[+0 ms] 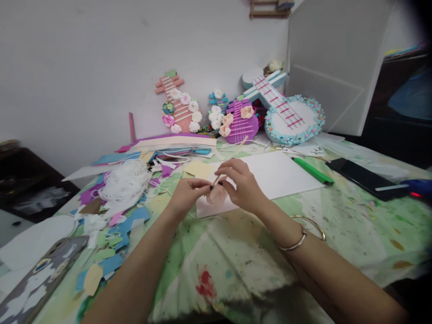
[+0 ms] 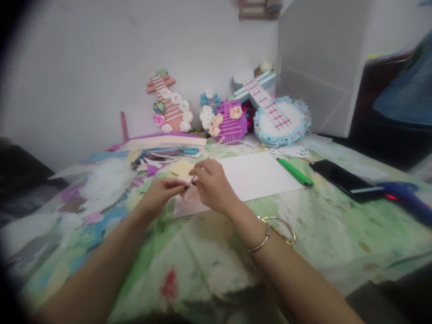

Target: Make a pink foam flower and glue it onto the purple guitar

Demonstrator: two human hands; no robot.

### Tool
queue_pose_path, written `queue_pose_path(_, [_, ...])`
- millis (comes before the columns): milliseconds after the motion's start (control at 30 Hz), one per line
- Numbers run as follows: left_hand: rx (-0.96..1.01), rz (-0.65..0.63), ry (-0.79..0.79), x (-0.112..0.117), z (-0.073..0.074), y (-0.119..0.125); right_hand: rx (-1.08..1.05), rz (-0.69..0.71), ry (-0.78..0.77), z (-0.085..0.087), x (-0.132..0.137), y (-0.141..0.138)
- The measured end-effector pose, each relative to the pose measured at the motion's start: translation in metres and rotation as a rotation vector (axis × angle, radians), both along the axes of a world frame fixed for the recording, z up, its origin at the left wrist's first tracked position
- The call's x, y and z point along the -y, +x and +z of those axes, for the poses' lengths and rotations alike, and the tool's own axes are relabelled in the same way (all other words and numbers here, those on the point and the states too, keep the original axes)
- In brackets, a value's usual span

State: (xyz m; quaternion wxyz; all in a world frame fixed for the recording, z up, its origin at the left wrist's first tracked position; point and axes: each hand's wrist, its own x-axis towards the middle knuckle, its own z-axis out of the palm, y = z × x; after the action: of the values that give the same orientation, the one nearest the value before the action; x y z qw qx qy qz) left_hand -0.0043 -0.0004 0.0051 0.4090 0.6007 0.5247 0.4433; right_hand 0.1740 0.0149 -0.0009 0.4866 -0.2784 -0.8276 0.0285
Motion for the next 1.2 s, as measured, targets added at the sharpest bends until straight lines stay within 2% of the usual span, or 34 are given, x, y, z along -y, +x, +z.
queue_pose_path(100, [0.167,0.101,0.016,-0.005,-0.005,-0.002,-0.299,-0.080,-0.162,0.000,-0.005,0.003])
queue_pose_path(167, [0.231,0.115,0.026,-0.007,-0.007,-0.003,-0.482,-0.042,-0.398,-0.002,-0.010,0.003])
queue_pose_path(300, [0.229,0.110,0.032,-0.006,-0.008,-0.001,-0.696,0.258,-1.058,-0.007,-0.014,-0.002])
queue_pose_path(367, [0.225,0.101,0.029,-0.005,-0.009,0.001,-0.696,0.384,-1.205,-0.007,-0.011,-0.005])
queue_pose_path(433, [0.226,0.088,0.028,-0.005,-0.011,0.003,-0.676,0.434,-1.201,-0.007,-0.007,-0.009])
queue_pose_path(700, [0.335,0.088,-0.032,-0.007,-0.019,0.006,-0.617,0.454,-0.885,-0.012,-0.002,-0.018])
queue_pose_path(800, [0.369,0.089,-0.042,-0.007,-0.019,0.006,-0.568,0.420,-0.802,-0.011,0.001,-0.019])
queue_pose_path(1200, [0.416,0.069,-0.121,-0.004,-0.011,0.008,-0.533,0.365,-0.771,-0.011,0.002,-0.018])
